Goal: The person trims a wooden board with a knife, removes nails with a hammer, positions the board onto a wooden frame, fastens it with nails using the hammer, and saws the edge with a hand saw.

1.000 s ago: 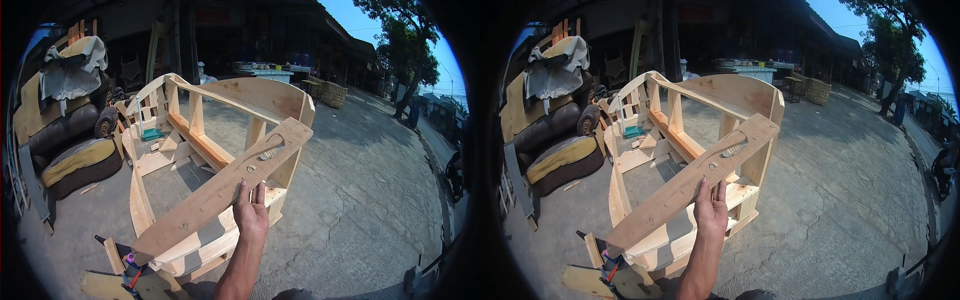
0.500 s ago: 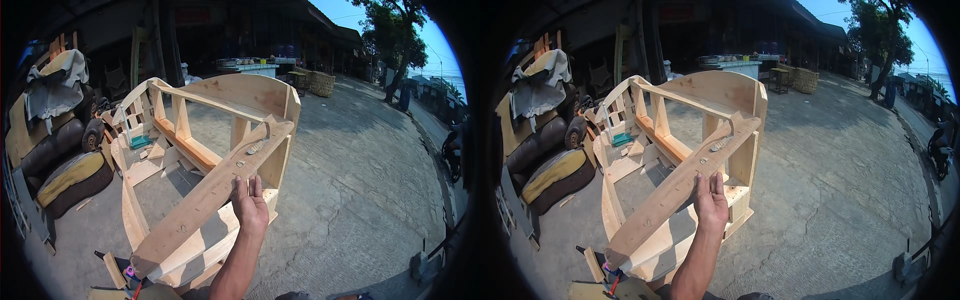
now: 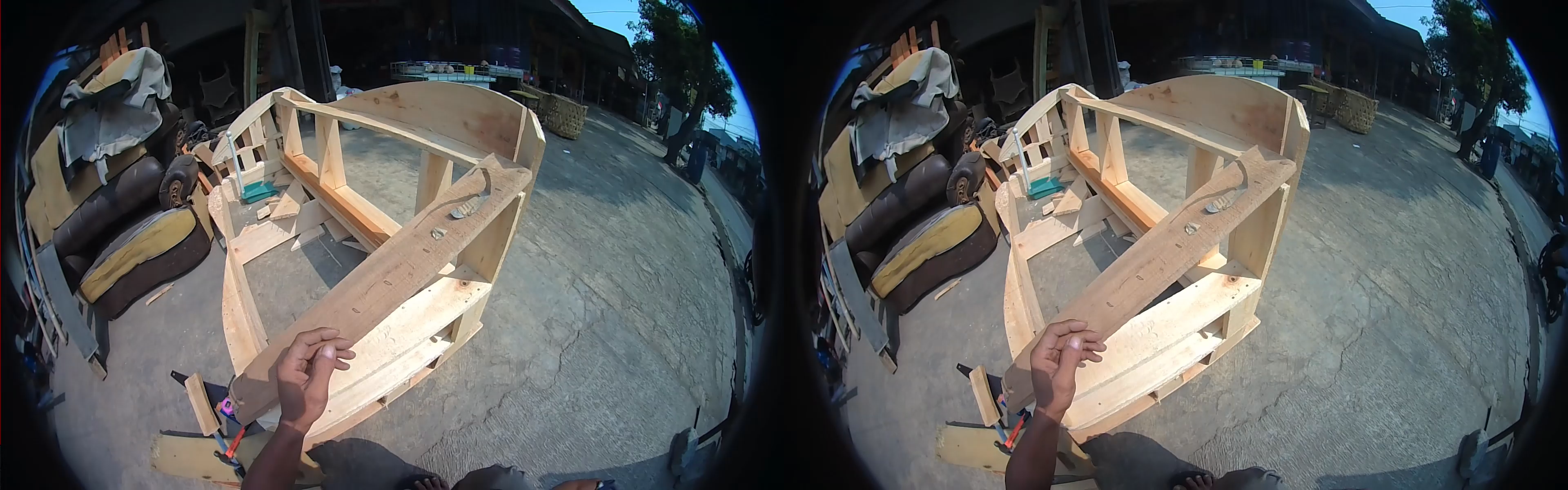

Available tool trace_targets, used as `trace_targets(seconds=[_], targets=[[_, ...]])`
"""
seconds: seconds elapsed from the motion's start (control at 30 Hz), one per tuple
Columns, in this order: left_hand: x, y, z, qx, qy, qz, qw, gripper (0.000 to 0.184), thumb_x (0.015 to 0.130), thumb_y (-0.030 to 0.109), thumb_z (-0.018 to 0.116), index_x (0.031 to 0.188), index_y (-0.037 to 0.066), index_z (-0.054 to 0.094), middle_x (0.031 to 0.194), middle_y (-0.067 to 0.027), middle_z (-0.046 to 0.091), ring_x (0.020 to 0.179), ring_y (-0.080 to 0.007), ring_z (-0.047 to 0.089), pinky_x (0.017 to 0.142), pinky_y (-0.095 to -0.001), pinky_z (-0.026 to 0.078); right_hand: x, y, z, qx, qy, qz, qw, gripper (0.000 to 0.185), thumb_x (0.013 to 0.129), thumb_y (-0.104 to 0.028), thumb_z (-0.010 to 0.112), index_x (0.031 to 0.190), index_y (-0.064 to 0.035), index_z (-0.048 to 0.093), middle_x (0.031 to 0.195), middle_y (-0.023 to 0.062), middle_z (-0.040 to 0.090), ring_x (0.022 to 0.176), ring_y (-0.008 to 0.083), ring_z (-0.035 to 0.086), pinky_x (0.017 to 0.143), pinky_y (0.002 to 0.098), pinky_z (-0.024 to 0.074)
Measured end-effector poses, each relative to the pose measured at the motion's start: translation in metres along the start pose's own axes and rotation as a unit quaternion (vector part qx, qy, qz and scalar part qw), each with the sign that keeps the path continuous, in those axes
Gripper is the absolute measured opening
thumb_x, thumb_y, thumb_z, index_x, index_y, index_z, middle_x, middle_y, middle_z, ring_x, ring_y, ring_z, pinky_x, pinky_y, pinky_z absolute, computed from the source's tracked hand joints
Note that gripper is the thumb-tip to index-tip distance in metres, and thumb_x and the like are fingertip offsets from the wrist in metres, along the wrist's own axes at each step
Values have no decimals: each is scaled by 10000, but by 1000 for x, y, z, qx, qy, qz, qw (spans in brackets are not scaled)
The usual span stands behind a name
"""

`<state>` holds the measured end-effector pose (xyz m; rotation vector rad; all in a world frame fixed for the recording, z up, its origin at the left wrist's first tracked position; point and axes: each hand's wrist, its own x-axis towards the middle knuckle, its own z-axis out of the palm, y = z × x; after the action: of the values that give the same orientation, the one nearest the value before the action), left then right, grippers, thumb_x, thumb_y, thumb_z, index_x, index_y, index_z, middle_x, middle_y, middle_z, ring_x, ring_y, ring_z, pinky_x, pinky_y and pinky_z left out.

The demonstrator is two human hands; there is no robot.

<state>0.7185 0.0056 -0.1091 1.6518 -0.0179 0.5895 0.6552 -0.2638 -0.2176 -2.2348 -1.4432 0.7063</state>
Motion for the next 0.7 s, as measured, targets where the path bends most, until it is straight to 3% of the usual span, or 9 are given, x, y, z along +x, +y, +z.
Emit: trace_targets(seconds=[0.03, 0.1, 0.13, 0.2, 0.23, 0.3, 0.5, 0.7], targets=[[-2, -6, -24, 34, 36, 14, 999, 282, 997, 97, 562, 1247, -31, 551, 1115, -182, 698, 1031, -230, 686, 843, -327, 570, 5, 3, 12, -6, -6, 9, 1000, 454, 985, -314, 512, 1422, -193, 495, 1368, 171, 576, 1256, 373, 550, 1069, 508, 410], [3, -19, -71, 214, 24, 70, 974, 500, 928, 208, 692, 1352, 15, 511, 1316, -189, 603, 1239, -309, 580, 1012, -425, 495, 15, 8, 40, -16, -19, 29, 999, 453, 986, -317, 511, 1422, -198, 495, 1373, 169, 573, 1261, 373, 546, 1071, 510, 407], [0, -17, -82, 215, 32, 67, 974, 500, 928, 208, 692, 1352, 15, 511, 1316, -189, 603, 1239, -309, 580, 1012, -425, 495, 20, 12, 51, -22, -23, 40, 999, 452, 986, -318, 511, 1422, -200, 495, 1375, 168, 572, 1263, 373, 544, 1072, 511, 405], [-6, -12, -98, 414, -47, 68, 907, 839, 789, 364, 819, 1479, 99, 423, 1515, -172, 413, 1419, -354, 380, 1133, -482, 362, 28, 18, 75, -32, -30, 59, 997, 450, 986, -321, 511, 1422, -205, 495, 1380, 165, 569, 1268, 374, 541, 1075, 513, 402], [-8, -13, -101, 414, -44, 64, 907, 839, 789, 364, 819, 1479, 99, 423, 1515, -172, 413, 1419, -354, 380, 1133, -482, 362, 31, 20, 84, -36, -31, 70, 996, 450, 987, -322, 511, 1421, -208, 495, 1382, 164, 568, 1271, 374, 539, 1076, 514, 401], [-10, -19, -101, 571, -120, 2, 812, 1063, 671, 483, 863, 1541, 152, 348, 1541, -168, 341, 1433, -367, 324, 1154, -481, 325, 31, 24, 100, -44, -34, 88, 995, 448, 987, -325, 511, 1421, -213, 495, 1387, 161, 565, 1276, 374, 535, 1078, 516, 398], [-6, -23, -102, 496, -112, 20, 861, 1063, 644, 507, 863, 1531, 174, 383, 1369, -158, 456, 1299, -360, 445, 1101, -483, 370, 43, 37, 142, -61, -47, 120, 990, 444, 989, -333, 510, 1420, -228, 494, 1401, 154, 557, 1291, 375, 524, 1085, 523, 389], [-7, -27, -103, 484, -104, 20, 869, 1039, 644, 490, 865, 1523, 186, 400, 1365, -157, 447, 1292, -358, 439, 1079, -493, 375, 53, 56, 175, -70, -54, 163, 983, 440, 991, -341, 509, 1419, -242, 494, 1415, 146, 549, 1306, 376, 513, 1092, 529, 380]])
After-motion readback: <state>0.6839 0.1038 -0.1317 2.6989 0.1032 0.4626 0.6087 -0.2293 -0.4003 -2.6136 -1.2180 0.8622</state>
